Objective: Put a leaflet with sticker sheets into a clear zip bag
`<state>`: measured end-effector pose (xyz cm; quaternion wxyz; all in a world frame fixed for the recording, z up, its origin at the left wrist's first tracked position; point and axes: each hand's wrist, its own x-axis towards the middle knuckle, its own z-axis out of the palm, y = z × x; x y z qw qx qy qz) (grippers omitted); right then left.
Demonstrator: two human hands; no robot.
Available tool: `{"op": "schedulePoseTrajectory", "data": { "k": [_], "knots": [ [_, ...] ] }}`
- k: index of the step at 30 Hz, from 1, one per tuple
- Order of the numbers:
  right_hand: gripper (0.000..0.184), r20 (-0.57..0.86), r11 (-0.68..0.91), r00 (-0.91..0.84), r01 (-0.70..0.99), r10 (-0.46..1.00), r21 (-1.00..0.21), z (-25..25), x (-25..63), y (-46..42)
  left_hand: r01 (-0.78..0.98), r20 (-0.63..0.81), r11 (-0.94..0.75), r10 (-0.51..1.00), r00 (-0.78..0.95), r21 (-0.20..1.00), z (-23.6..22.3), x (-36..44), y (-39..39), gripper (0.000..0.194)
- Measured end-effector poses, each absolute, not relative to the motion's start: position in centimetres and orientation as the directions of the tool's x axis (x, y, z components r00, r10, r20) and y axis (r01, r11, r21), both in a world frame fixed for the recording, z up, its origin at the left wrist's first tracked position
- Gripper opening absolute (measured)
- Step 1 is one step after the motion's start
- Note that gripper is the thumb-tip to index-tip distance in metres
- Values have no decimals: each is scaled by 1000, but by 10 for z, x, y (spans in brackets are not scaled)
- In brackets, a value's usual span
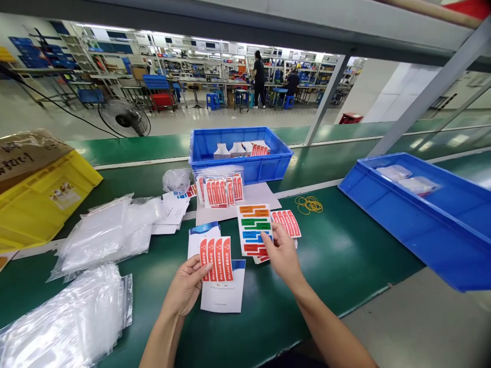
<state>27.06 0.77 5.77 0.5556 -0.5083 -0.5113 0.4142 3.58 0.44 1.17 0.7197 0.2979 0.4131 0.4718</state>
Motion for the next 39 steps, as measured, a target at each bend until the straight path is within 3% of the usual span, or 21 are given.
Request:
{"op": "schedulePoseTrajectory", "data": {
  "k": [4, 14, 19, 25, 28, 33, 39],
  "knots": [
    [17, 210, 199, 19, 244, 978, -949, 56, 251, -5, -443, -274, 301, 954, 125, 845, 12, 42, 5, 28],
    [15, 397, 316, 90, 459, 913, -831, 65, 251, -13, -381, -156, 106, 982, -104, 919, 11, 41, 3, 34],
    [23, 327, 252, 123, 410, 937, -877, 68, 258, -4, -293, -57, 33, 996, -74, 956, 10, 40, -1, 32],
    [23, 261, 270, -71, 245, 963, -931, 65, 237, -13, -189, -37, 27, 998, -48, 982, 10, 45, -2, 32],
    [22, 190, 206, -122, 136, 974, -969, 58, 223, -18, -284, -60, 52, 998, -20, 957, 10, 46, -1, 33],
    [31, 57, 73, -106, 156, 993, -985, 37, 205, -11, -458, -163, 175, 984, 66, 872, 8, 51, 0, 31],
    [28, 67, 66, -14, -56, 998, -996, 11, 195, 9, -551, -294, 406, 913, 283, 729, 1, 58, 1, 35]
  ]
}}
